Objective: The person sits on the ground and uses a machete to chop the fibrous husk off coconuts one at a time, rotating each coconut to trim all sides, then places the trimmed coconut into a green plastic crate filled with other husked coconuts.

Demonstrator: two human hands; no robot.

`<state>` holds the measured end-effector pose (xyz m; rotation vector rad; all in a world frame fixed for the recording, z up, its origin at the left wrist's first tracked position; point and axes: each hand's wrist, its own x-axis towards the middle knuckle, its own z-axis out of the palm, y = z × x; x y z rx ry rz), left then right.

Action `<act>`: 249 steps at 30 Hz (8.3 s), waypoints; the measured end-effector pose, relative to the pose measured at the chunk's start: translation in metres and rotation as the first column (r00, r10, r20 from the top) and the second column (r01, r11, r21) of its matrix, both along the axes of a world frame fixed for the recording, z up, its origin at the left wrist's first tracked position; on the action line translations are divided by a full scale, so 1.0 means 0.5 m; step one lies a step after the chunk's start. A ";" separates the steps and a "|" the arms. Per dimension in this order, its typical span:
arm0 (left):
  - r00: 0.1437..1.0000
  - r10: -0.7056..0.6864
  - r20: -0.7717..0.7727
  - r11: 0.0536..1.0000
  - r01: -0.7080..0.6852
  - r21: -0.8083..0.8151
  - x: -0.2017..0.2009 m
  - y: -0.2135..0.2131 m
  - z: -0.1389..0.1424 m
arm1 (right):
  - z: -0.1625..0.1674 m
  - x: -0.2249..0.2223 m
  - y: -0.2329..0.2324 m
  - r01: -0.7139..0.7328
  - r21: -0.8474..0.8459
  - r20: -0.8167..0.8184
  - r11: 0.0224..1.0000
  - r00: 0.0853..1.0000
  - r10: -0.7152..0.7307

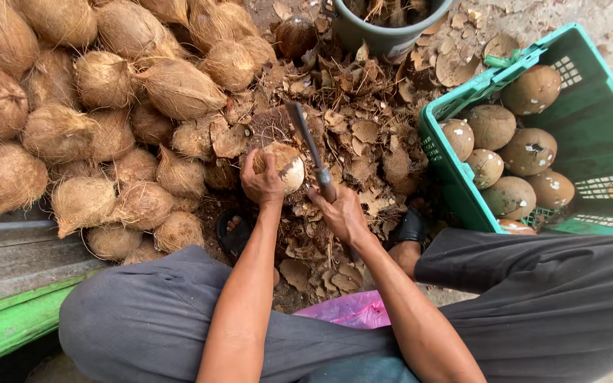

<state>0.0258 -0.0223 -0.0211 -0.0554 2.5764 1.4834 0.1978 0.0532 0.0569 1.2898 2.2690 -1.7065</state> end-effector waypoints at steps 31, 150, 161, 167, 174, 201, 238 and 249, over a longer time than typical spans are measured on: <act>0.999 0.021 0.038 1.000 -0.020 -0.019 0.003 0.034 0.014 | 0.024 0.002 0.007 0.133 -0.046 -0.214 0.990 0.967 -0.140; 0.984 0.110 0.137 0.985 -0.090 -0.144 0.007 0.056 0.065 | 0.039 0.003 -0.016 0.012 0.141 -0.117 0.990 0.993 0.005; 0.999 0.003 -0.046 0.990 -0.010 -0.140 0.006 0.049 0.030 | 0.048 0.006 0.006 -0.007 -0.040 0.062 0.999 0.998 0.009; 0.998 0.007 -0.065 0.975 -0.021 -0.223 0.003 0.050 0.018 | -0.014 0.008 0.003 0.139 -0.021 -0.273 0.990 0.952 -0.140; 0.991 0.031 0.128 0.980 -0.005 -0.199 0.003 0.041 0.034 | -0.037 0.023 0.044 -0.044 0.161 -0.033 0.986 0.998 0.050; 0.993 -0.094 0.072 0.994 0.089 0.070 -0.030 0.029 0.025 | 0.030 0.027 0.030 0.030 -0.087 -0.125 0.996 0.991 -0.041; 0.997 -0.039 0.068 0.959 0.056 -0.277 -0.023 0.048 0.048 | 0.045 -0.003 -0.004 0.197 -0.125 -0.242 0.972 0.944 -0.223; 0.996 -0.083 0.031 0.948 0.088 -0.307 -0.017 0.046 0.033 | -0.005 0.001 -0.004 0.126 -0.076 -0.197 0.989 0.970 -0.138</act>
